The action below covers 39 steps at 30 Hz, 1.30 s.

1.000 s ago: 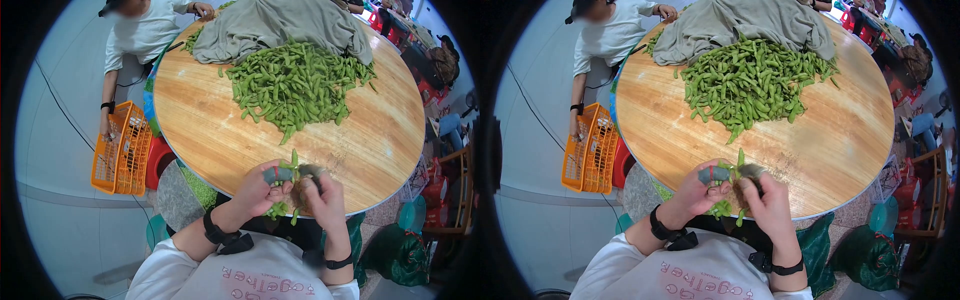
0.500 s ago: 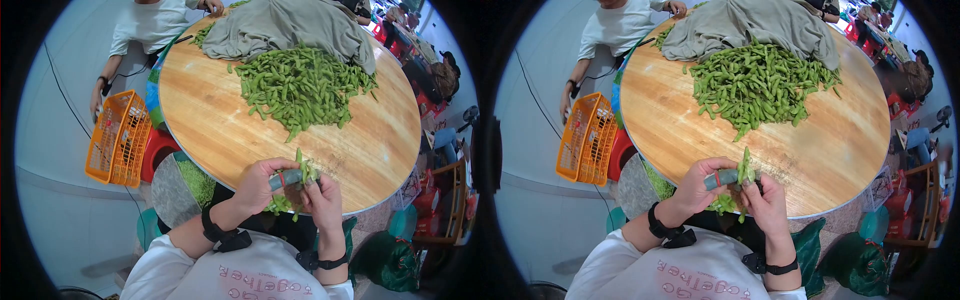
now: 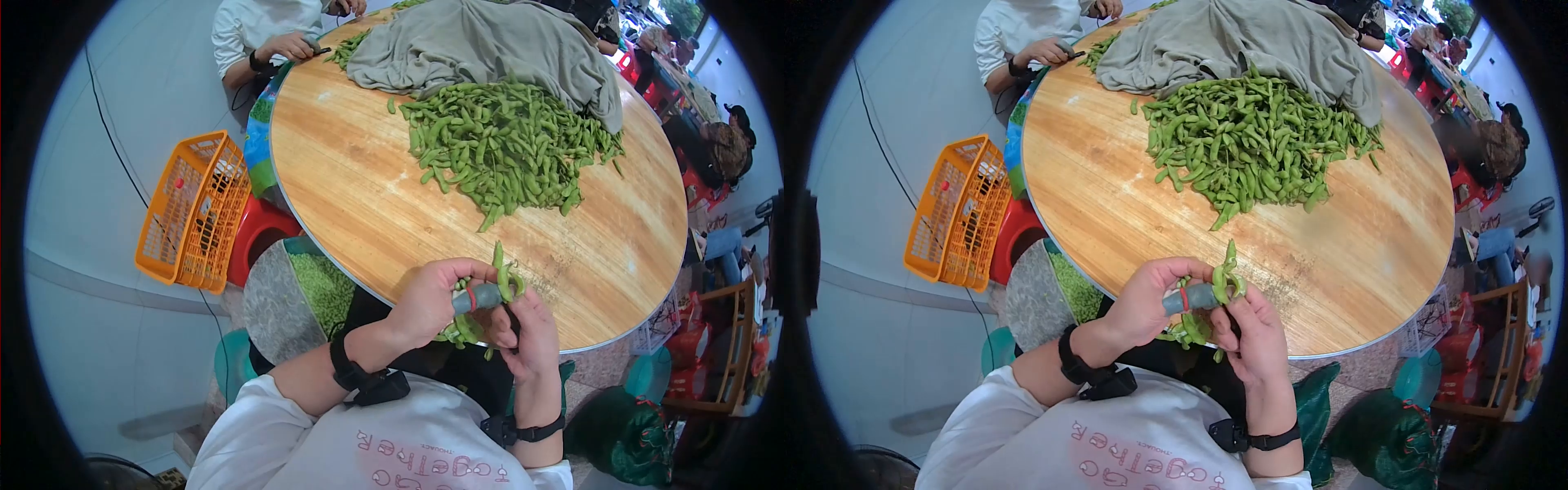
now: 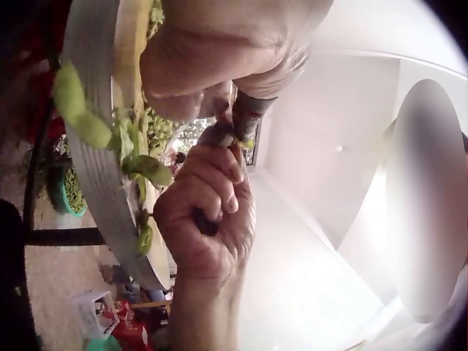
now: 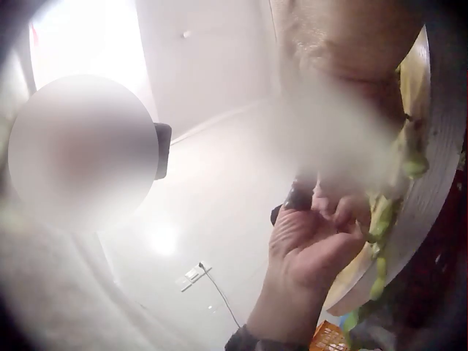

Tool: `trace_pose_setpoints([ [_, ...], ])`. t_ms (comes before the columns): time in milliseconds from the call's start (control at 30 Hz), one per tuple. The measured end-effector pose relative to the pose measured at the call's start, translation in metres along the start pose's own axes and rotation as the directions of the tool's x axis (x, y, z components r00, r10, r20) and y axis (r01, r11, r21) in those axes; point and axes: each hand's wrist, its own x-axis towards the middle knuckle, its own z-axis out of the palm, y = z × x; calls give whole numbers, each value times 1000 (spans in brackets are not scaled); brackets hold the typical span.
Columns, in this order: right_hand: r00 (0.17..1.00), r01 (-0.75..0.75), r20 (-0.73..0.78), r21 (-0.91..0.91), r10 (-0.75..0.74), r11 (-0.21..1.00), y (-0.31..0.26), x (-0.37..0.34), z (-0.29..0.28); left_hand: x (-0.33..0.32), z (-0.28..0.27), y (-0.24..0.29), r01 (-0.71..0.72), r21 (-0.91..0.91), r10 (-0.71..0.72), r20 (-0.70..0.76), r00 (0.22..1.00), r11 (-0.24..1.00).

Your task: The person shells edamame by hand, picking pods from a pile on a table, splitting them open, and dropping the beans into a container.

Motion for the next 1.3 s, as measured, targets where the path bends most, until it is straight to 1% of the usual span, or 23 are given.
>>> trace_pose_setpoints([
  [67, 999, 29, -40, -37, -31, 999, -3, 0, -3, -1, -8, 2, 52, -98, -50, 27, 998, 994],
  [100, 995, 45, -72, -248, -65, 968, -6, 1, -2, -1, -9, 5, 110, -192, -101, 58, 993, 975],
  [133, 995, 43, -73, -248, -63, 968, -4, 0, -1, -1, -5, 7, 111, -194, -102, 57, 993, 975],
  [200, 971, 193, -19, -526, -238, 828, 1, 0, 2, 0, 6, 13, 109, -99, -103, 63, 993, 989],
  [233, 994, 66, -47, -453, -97, 889, -4, -3, 3, 1, 3, 11, 109, -99, -103, 63, 993, 989],
  [333, 993, 99, 106, -406, -61, 908, -4, -5, -5, 4, -6, 2, 115, -160, -107, 60, 992, 980],
  [400, 994, 78, 101, -389, -42, 918, -6, -7, -2, 3, -7, -2, 88, -102, -91, -29, 995, 991],
  [533, 993, 39, 116, -405, 9, 913, -5, -7, -11, 4, -6, -3, 94, -71, -96, -27, 995, 993],
  [600, 994, 51, 110, -413, -6, 909, -5, -6, -11, 3, -1, -3, 62, 126, -49, -104, 993, 990],
  [700, 994, 40, 108, -377, 1, 925, -5, -5, -12, 0, 4, -1, -26, 299, 46, -60, 997, 954],
  [767, 994, 16, 110, -330, 22, 944, -5, -6, -14, 0, 3, 3, -50, 229, 40, 46, 998, 972],
  [833, 964, -181, 199, -6, 179, 983, -7, -10, -17, 2, -2, 4, -67, 153, 44, 151, 988, 986],
  [900, 959, -205, 206, 36, 194, 978, -9, -11, -14, 5, -9, 4, 124, -107, -83, 328, 941, 986],
  [933, 955, -226, 214, 73, 206, 971, -9, -12, -13, 7, -8, 6, 127, -106, -86, 330, 940, 986],
  [967, 956, -224, 212, 76, 204, 972, -9, -9, -13, 8, -5, 9, 89, -5, -86, 196, 977, 996],
  [1000, 990, -75, 114, -70, 83, 995, -8, -5, -13, 9, -3, 11, 64, 101, -70, 62, 996, 993],
  [1033, 998, 62, 35, -229, -55, 971, -6, -2, -14, 9, -4, 10, 65, 102, -72, 67, 995, 993],
  [1067, 998, 65, 32, -229, -59, 971, -5, 0, -17, 10, -6, 9, -76, 328, 92, -32, 995, 941],
  [1100, 974, 173, -48, -464, -219, 869, -2, 2, -19, 10, -8, 9, -179, 546, 271, -91, 958, 818],
  [1167, 885, 249, -87, -742, -458, 622, -1, 3, -13, 8, -3, 5, -165, 520, 217, -41, 975, 838],
  [1200, 886, 250, -83, -742, -455, 622, 0, 2, -10, 7, 0, 2, -149, 496, 167, 9, 986, 855],
  [1267, 841, 314, 83, -879, -534, 358, 3, 1, -6, 8, -3, -4, -118, 413, 142, -28, 989, 903],
  [1300, 853, 320, 64, -848, -518, 423, 5, 4, -6, 8, -4, -1, -80, 340, 96, -30, 995, 937],
])
